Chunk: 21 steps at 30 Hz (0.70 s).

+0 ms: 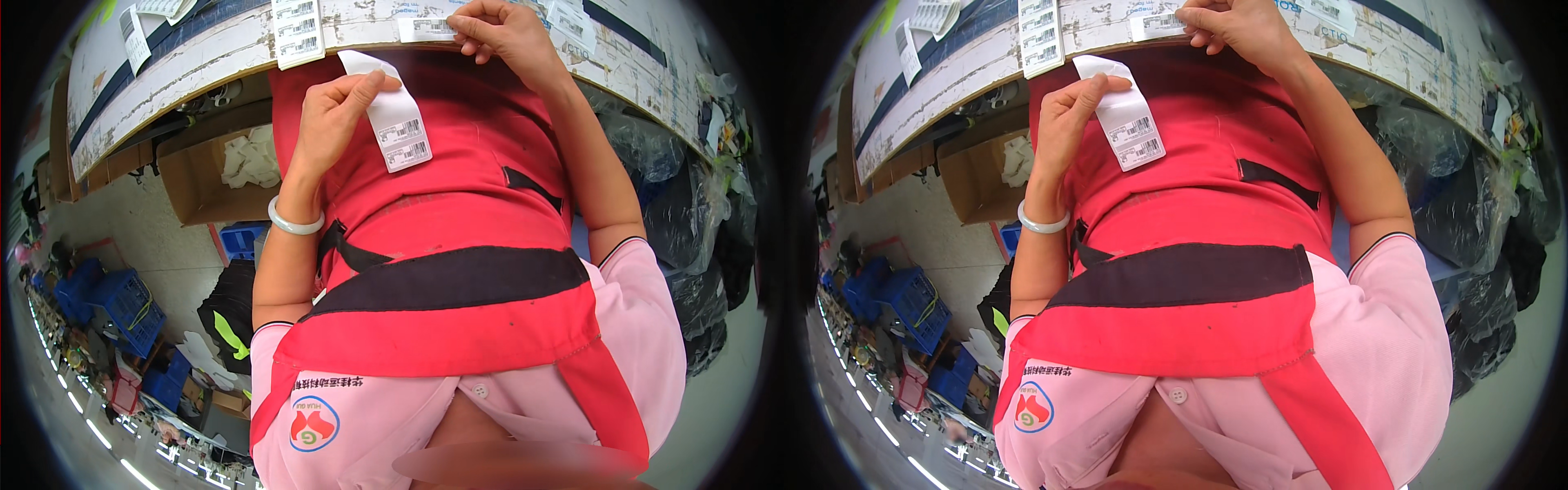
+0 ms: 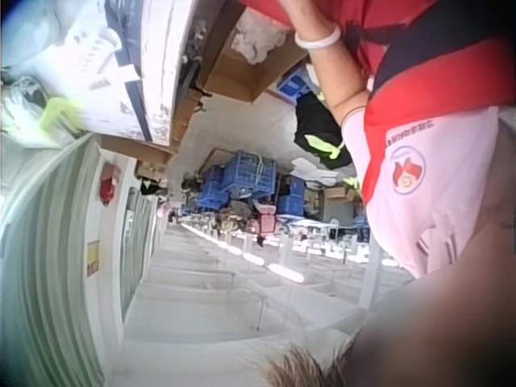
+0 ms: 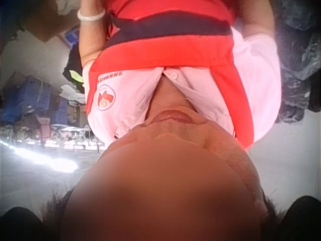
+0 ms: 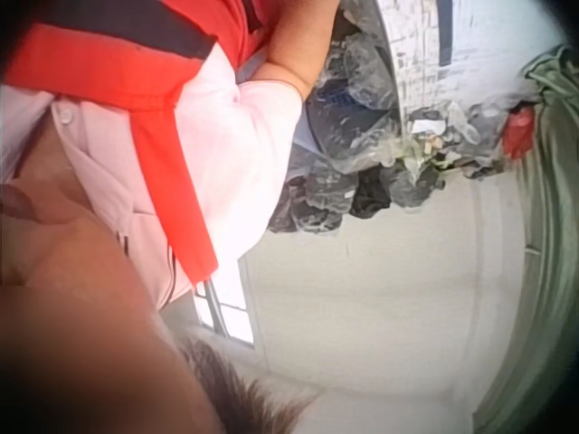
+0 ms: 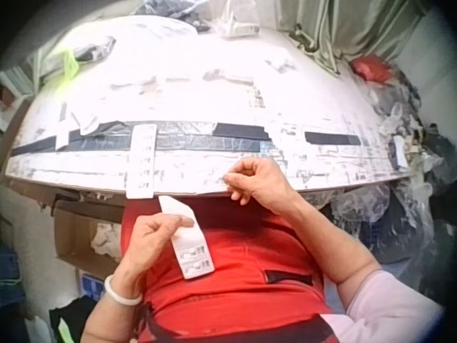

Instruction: The recorder is separating and preparing small adhesive labels from a roll or sheet at a workbench.

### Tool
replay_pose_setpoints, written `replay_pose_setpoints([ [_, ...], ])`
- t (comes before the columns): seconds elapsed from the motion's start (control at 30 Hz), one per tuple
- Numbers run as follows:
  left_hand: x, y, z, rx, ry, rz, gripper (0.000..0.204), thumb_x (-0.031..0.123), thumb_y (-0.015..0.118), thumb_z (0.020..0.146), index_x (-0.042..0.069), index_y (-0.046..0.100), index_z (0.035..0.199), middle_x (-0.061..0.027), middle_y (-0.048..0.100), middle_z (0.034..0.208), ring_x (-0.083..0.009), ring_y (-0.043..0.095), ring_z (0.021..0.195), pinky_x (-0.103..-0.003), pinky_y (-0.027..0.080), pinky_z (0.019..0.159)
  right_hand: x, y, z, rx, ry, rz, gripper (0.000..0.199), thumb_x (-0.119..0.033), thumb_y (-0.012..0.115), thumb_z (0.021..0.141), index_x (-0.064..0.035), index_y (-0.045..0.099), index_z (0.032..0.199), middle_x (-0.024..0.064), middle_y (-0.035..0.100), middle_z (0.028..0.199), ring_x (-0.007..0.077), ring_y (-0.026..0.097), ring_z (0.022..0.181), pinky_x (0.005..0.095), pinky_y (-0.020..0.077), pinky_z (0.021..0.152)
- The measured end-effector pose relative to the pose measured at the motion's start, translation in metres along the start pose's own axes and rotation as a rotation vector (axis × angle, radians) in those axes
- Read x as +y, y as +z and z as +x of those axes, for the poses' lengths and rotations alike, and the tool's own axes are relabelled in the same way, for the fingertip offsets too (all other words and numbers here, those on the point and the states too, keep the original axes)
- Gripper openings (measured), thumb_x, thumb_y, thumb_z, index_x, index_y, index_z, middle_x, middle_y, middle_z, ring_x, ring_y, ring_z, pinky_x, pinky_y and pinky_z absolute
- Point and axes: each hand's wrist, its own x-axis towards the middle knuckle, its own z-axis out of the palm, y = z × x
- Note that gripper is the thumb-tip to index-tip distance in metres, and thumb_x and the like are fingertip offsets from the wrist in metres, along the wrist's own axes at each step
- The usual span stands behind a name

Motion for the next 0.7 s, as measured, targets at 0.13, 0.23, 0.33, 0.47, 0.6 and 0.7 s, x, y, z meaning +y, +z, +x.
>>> replay_pose_setpoints([
  [0.13,-0.003,0.001,0.002,-0.014,-0.015,0.004,0.033,0.03,0.061,0.096,0.0,0.074,0.098,-0.0006,0.068,0.079,-0.0049,0.052,0.07,-0.02,0.041,0.06,0.013,-0.003,0.011,-0.007,0.0,-0.018,0.013,-0.012,0.066,0.09,0.0014,0.065,0.091,0.0061,0.066,0.076,0.0095,0.061,0.06,0.0198,0.0482,0.051],
  [0.23,-0.005,0.001,0.001,-0.02,-0.022,-0.001,0.031,0.029,0.061,0.096,0.001,0.074,0.098,0.0008,0.066,0.078,-0.0039,0.05,0.067,-0.019,0.039,0.058,0.01,0.0,0.011,-0.02,0.001,-0.015,0.014,-0.012,0.066,0.089,0.0019,0.065,0.091,0.0066,0.066,0.075,0.0096,0.061,0.059,0.02,0.0479,0.049],
  [0.33,-0.007,0.001,0.0,-0.014,-0.032,-0.009,0.03,0.028,0.061,0.096,0.001,0.074,0.098,0.0013,0.065,0.077,-0.0035,0.049,0.066,-0.019,0.037,0.057,0.006,0.002,0.011,-0.013,0.016,-0.03,0.014,-0.012,0.067,0.089,0.0024,0.065,0.09,0.0069,0.066,0.074,0.0097,0.06,0.057,0.0202,0.0477,0.048],
  [0.47,-0.008,0.001,0.0,-0.026,-0.027,-0.007,0.03,0.027,0.061,0.096,0.001,0.074,0.099,0.0015,0.065,0.076,-0.0033,0.049,0.066,-0.019,0.038,0.057,0.006,0.003,0.01,-0.003,0.017,-0.052,0.015,-0.012,0.066,0.089,0.0026,0.065,0.09,0.007,0.066,0.073,0.0097,0.06,0.056,0.0202,0.0477,0.048],
  [0.6,-0.007,0.003,0.0,-0.027,-0.029,-0.013,0.03,0.028,0.061,0.096,0.001,0.073,0.099,0.0014,0.065,0.076,-0.0034,0.05,0.066,-0.019,0.038,0.058,0.006,0.003,0.011,-0.011,-0.001,-0.047,0.015,-0.012,0.066,0.088,0.0026,0.065,0.09,0.0069,0.066,0.072,0.0097,0.06,0.056,0.0203,0.0477,0.048],
  [0.7,-0.007,0.003,0.0,-0.032,-0.033,-0.022,0.03,0.028,0.061,0.096,0.0,0.073,0.099,0.0009,0.065,0.077,-0.0036,0.05,0.066,-0.019,0.039,0.058,0.006,0.004,0.011,-0.002,0.004,-0.057,0.015,-0.012,0.067,0.088,0.0027,0.065,0.09,0.007,0.066,0.072,0.0098,0.06,0.056,0.0204,0.0477,0.047],
])
